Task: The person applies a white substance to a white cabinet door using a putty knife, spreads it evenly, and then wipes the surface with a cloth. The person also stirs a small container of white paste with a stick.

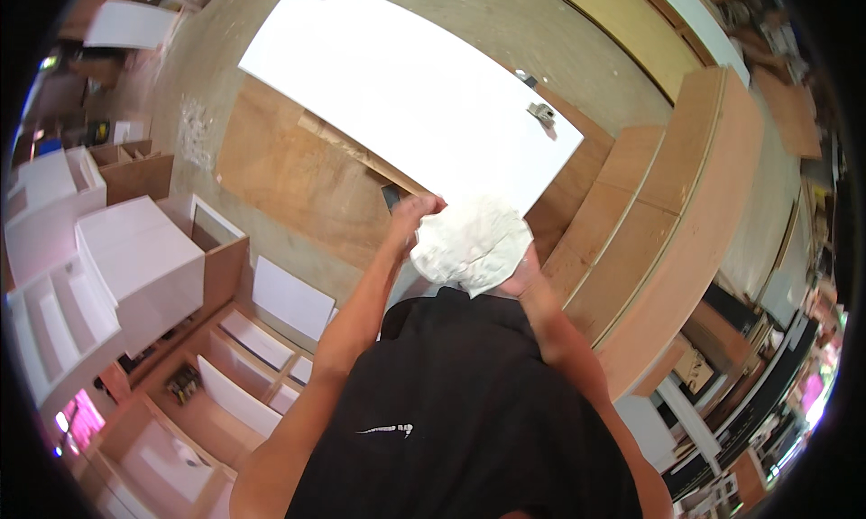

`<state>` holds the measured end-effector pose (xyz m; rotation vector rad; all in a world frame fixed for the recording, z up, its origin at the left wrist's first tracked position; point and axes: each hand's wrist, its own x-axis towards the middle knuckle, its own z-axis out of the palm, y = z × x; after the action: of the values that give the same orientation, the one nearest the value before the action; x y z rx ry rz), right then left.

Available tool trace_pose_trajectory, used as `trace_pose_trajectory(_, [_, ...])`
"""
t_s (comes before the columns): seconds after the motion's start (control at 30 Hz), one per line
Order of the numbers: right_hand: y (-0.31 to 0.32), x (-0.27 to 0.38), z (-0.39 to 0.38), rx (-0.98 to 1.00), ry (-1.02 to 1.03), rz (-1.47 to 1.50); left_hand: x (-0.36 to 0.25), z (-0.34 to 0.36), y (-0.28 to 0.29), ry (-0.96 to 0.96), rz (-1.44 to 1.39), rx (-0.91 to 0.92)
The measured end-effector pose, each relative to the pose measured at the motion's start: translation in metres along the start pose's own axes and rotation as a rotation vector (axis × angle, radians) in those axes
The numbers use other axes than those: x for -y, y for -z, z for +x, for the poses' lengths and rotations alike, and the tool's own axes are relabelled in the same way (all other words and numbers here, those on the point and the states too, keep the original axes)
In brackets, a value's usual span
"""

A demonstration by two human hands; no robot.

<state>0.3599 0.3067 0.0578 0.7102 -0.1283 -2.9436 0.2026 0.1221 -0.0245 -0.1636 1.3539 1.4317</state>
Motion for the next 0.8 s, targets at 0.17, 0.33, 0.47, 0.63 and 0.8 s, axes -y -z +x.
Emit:
trace_pose_trajectory(0.17, [0.0, -0.034, 0.045, -0.329, -0.182, -0.671, 0.041, -0.091, -0.027, -0.034, -1.047, 0.189])
trace_pose_trajectory(0.33, [-0.022, 0.018, 0.102, -0.183, -0.341, -1.724, 0.056, -0.1, -0.006, -0.266, -1.195, 0.147])
trace_pose_trajectory(0.47, [-0.045, 0.035, 0.143, 0.232, -0.665, -1.974, 0.05, -0.095, -0.022, -0.407, -1.284, 0.149])
trace_pose_trajectory(0.63, [-0.057, 0.085, 0.213, 0.346, 0.251, -2.602, 0.095, -0.094, -0.046, -0.539, -1.331, 0.017])
trace_pose_trajectory(0.8, [-0.075, 0.11, 0.265, 0.009, 0.173, -3.118, 0.167, -0.043, -0.085, -0.531, -1.29, -0.331])
